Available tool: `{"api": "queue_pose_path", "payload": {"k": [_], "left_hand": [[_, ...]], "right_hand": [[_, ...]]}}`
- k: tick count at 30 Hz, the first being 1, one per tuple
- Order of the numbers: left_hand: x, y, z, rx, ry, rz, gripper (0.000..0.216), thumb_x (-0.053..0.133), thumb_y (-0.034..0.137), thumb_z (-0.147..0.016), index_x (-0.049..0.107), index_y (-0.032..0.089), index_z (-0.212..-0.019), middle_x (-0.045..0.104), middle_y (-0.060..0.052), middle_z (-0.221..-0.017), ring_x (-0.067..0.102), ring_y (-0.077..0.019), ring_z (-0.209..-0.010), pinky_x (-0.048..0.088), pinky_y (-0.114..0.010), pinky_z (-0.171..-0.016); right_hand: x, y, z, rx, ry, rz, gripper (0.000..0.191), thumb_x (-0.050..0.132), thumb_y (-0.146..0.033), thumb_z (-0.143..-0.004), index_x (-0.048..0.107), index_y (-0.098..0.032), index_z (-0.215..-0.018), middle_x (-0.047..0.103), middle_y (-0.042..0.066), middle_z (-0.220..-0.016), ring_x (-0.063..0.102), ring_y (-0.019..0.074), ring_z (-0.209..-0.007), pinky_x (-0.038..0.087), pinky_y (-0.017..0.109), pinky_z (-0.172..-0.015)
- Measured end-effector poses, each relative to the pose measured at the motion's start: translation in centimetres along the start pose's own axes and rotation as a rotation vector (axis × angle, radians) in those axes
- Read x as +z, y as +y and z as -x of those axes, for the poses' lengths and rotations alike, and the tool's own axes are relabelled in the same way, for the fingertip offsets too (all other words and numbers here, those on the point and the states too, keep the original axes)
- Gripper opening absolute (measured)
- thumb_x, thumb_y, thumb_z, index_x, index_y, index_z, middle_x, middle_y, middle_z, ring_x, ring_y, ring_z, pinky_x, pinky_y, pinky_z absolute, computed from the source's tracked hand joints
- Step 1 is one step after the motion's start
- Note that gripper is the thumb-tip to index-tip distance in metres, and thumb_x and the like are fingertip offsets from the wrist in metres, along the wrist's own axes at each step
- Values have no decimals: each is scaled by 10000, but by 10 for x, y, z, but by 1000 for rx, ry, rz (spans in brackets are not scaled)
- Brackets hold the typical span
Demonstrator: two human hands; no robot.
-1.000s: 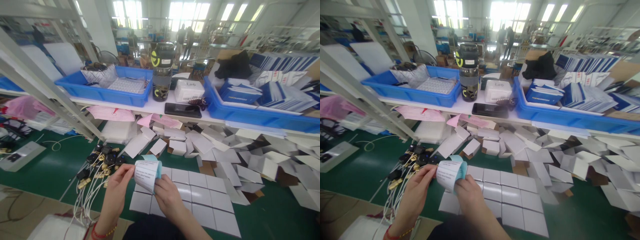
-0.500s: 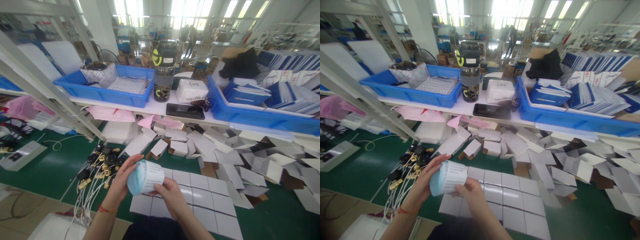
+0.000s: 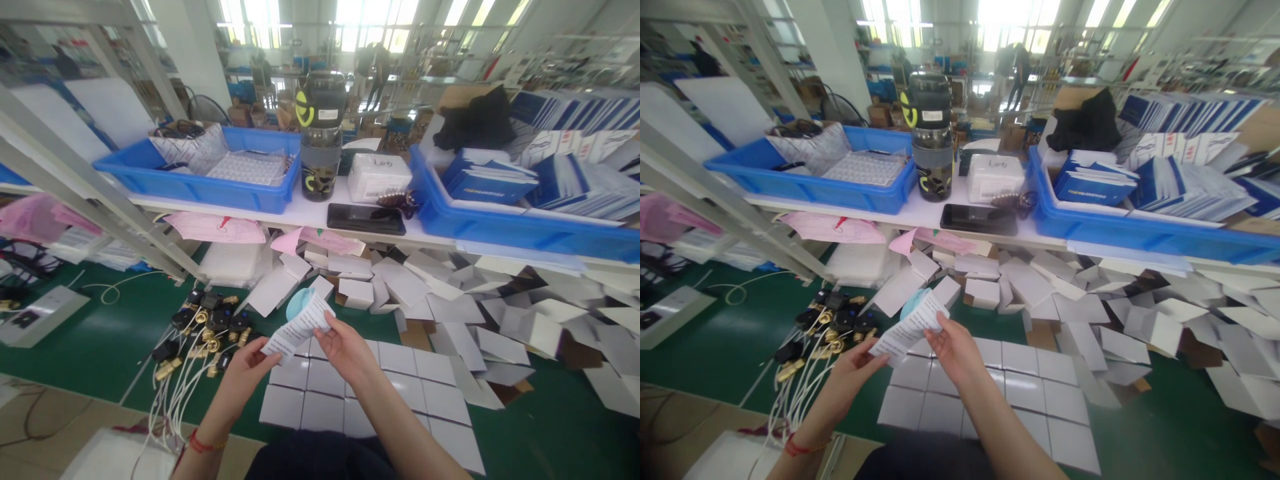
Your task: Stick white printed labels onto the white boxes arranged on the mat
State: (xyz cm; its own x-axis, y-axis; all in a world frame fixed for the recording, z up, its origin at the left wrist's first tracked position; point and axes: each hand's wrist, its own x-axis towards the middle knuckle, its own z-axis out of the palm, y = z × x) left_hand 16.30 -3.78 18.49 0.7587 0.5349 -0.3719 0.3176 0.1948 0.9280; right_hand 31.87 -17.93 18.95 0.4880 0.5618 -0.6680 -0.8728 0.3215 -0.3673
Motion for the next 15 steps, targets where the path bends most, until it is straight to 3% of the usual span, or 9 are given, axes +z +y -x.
{"api": "queue_pose_path", "payload": {"k": [4, 6, 8, 9, 11, 12, 15], "left_hand": [[10, -6, -5, -24, -10, 66, 332, 803, 447, -712, 756, 155, -862, 744, -65, -850, 644, -194, -780, 523, -288, -744], [18, -14, -13, -54, -18, 179, 341, 820, 424, -709, 762, 157, -912, 754, -70, -916, 655, -183, -792, 534, -289, -779], [27, -25, -24, -94, 7, 314, 399, 860, 417, -662, 766, 153, -945, 755, -85, -984, 668, -185, -822, 546, -297, -815], [31, -31, -28, -125, 39, 370, 439, 888, 414, -618, 768, 146, -945, 755, -95, -1001, 673, -189, -834, 551, -299, -824], [38, -42, -31, -203, 98, 436, 498, 933, 402, -530, 775, 132, -916, 755, -115, -1007, 680, -197, -845, 558, -299, -826], [40, -48, -29, -242, 109, 448, 510, 943, 395, -508, 777, 130, -910, 754, -122, -1015, 683, -201, -852, 558, -300, -829], [43, -62, -7, -314, 32, 432, 517, 932, 406, -539, 779, 135, -952, 746, -132, -1055, 684, -225, -904, 550, -325, -867]], "right_hand": [[8, -9, -12, -60, -45, 55, 175, 743, -130, -831, 688, -38, -969, 744, 169, -984, 715, 165, -790, 631, 209, -703], [4, -13, -28, -167, -67, 161, 277, 758, -194, -827, 673, -81, -1065, 729, 144, -1066, 715, 177, -824, 624, 239, -698], [-10, -11, -46, -274, 50, 271, 332, 710, -229, -870, 619, -181, -1185, 704, 75, -1135, 705, 149, -823, 581, 216, -617], [-20, -7, -53, -276, 173, 308, 322, 679, -226, -892, 596, -219, -1203, 698, 43, -1128, 694, 121, -799, 541, 186, -574], [-44, 10, -60, -152, 257, 342, 212, 586, -264, -949, 617, -123, -1103, 706, 103, -1010, 670, 122, -699, 467, 186, -499], [-57, 21, -59, -68, 233, 358, 285, 571, -330, -957, 641, -60, -1015, 706, 152, -930, 675, 161, -682, 476, 222, -508], [-85, 55, -45, 187, -9, 330, 557, 581, -575, -903, 679, -27, -929, 708, 175, -850, 690, 221, -751, 524, 300, -651]]}}
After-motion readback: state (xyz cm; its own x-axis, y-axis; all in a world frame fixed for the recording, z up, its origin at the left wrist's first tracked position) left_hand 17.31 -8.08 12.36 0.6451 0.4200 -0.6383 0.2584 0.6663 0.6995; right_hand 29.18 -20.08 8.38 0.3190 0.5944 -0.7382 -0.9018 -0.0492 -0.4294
